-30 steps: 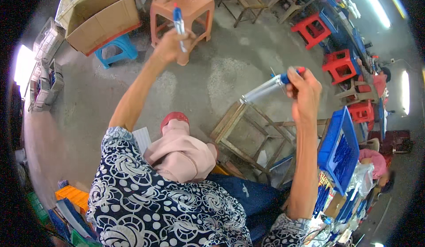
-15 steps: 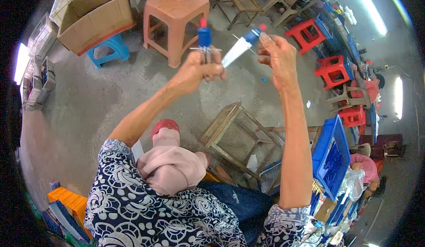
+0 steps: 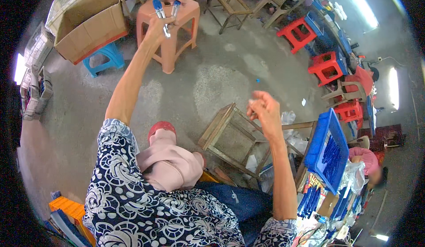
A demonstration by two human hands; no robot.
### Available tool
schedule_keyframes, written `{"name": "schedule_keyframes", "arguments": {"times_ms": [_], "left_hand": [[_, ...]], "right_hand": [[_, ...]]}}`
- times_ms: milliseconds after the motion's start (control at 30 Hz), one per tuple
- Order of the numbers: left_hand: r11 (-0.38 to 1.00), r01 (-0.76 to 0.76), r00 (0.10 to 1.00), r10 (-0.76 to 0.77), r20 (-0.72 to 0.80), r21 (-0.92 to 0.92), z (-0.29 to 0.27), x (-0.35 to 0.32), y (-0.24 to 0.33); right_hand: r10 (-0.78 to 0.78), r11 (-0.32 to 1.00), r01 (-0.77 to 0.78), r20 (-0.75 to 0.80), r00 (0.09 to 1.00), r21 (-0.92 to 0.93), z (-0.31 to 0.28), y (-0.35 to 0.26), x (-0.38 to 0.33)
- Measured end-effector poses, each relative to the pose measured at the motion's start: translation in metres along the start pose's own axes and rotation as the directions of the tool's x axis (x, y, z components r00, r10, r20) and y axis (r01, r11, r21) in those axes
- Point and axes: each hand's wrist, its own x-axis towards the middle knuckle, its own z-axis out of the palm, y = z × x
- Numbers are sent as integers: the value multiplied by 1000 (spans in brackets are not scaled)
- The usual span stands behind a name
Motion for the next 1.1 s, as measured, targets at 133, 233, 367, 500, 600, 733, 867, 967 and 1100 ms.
{"name": "schedule_keyframes", "arguments": {"times_ms": [133, 233, 367, 500, 600, 733, 867, 967, 1100], "left_hand": [[995, -7, 999, 2, -52, -97, 1, 18, -5], [989, -38, 999, 32, -38, -145, -15, 45, -17], [945, -81, 984, 127, 125, -316, -28, 56, -11], [992, -110, 994, 110, 15, 63, -22, 22, -35], [964, 259, 962, -251, 112, -65, 17, -10, -59], [781, 616, 684, -595, 422, 102, 92, -70, -81], [667, 705, 286, -576, 766, 239, 161, -129, -93], [609, 705, 113, -603, 790, 364, 200, -179, -80], [554, 663, 36, -695, 718, 504, 217, -222, -88]], "right_hand": [[42, 999, -42, 5, 999, -1, -8, 19, -25], [54, 998, -55, 16, 998, 30, -12, 32, -44], [87, 993, -87, 5, 996, 74, -18, 49, -65], [124, 988, -119, -41, 991, 97, -20, 72, -92], [197, 958, -168, -107, 974, 233, -13, 91, -120], [299, 900, -223, -157, 941, 375, -5, 112, -159], [367, 848, -233, -211, 906, 477, -6, 143, -201], [351, 876, -207, -283, 893, 436, -11, 170, -225], [422, 843, -228, -335, 842, 487, -9, 192, -255]]}}
